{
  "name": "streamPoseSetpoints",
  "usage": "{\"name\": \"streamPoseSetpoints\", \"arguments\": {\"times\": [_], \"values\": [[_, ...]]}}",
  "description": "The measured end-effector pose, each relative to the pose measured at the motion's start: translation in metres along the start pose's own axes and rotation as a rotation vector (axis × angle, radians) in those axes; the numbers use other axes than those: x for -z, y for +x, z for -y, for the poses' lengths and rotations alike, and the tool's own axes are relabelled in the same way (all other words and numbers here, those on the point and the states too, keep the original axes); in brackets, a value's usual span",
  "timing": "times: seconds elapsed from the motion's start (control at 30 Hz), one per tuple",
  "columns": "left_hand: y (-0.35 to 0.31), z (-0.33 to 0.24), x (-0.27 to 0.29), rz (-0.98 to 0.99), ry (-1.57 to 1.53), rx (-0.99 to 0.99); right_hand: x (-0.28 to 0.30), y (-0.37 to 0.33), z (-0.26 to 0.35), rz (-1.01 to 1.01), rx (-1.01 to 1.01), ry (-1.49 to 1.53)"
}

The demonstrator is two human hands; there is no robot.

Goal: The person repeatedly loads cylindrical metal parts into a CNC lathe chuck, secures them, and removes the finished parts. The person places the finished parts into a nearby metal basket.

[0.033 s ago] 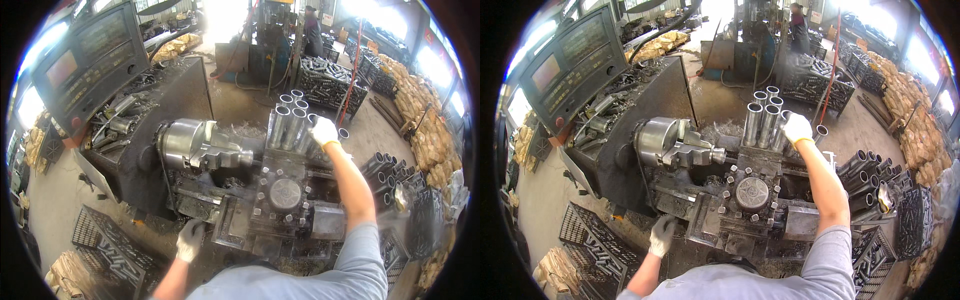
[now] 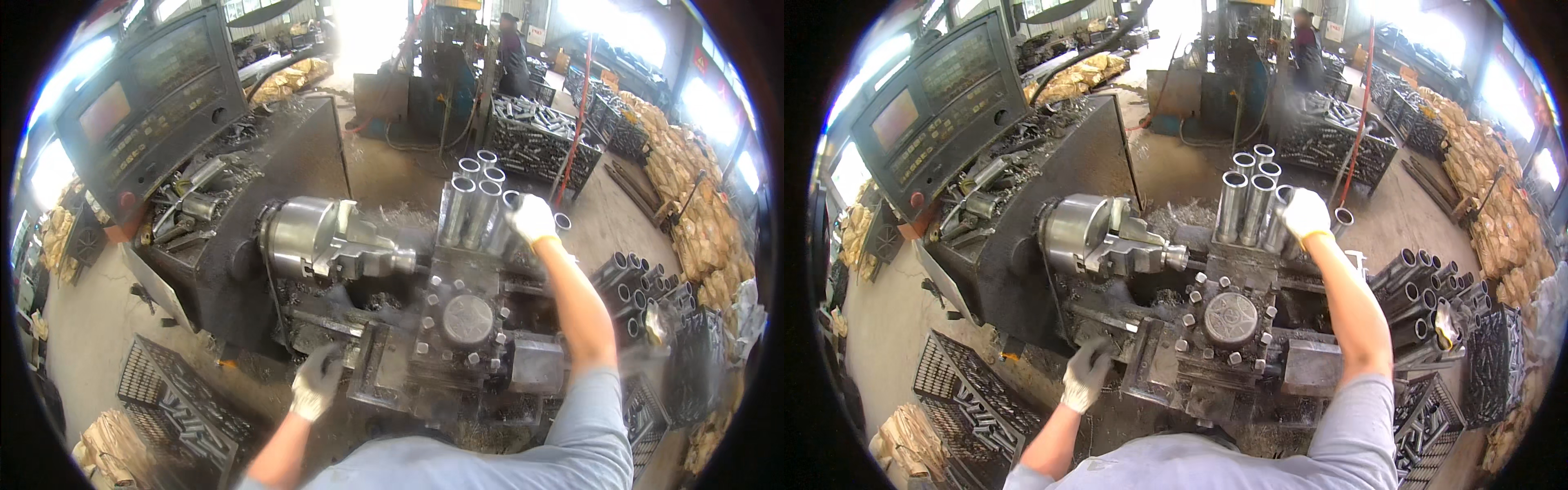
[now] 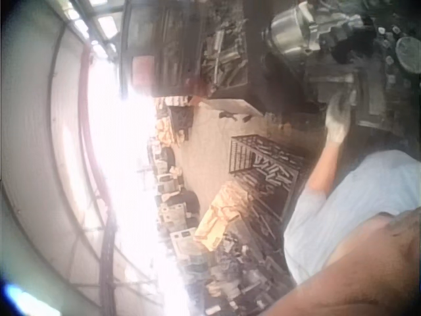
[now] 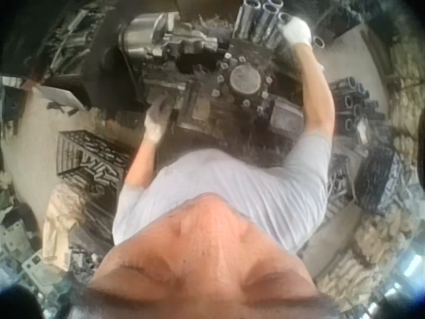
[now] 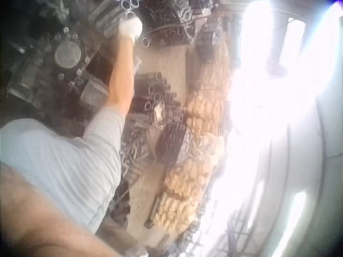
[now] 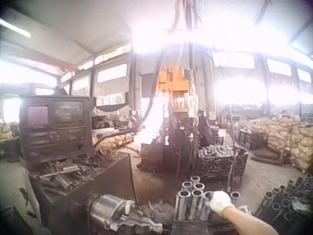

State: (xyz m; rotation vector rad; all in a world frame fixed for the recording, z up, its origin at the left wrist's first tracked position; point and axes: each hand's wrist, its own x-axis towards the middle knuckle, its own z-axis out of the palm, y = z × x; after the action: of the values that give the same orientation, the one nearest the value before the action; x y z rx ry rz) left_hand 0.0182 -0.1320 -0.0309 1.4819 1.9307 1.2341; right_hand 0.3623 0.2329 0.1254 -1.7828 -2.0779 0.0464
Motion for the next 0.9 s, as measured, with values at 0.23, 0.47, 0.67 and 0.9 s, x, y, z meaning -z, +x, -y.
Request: {"name": "streamPoseSetpoints", "arguments": {"times": [0.23,0.47,0.67,0.9], "values": [[0.2,-0.204,-0.043,-0.026,0.017,-0.724,0.075,-0.07,0.097,-0.383,0.906,0.059],[0.27,-0.164,0.02,-0.253,-0.166,-0.296,0.049,-0.025,0.118,0.228,0.627,0.23],[0.259,-0.126,0.001,-0.106,-0.046,-0.002,-0.11,0.007,0.142,1.004,0.633,-0.152],[0.094,-0.069,-0.03,0.091,-0.072,-0.231,-0.169,0.058,0.087,1.686,1.029,0.626]]}}
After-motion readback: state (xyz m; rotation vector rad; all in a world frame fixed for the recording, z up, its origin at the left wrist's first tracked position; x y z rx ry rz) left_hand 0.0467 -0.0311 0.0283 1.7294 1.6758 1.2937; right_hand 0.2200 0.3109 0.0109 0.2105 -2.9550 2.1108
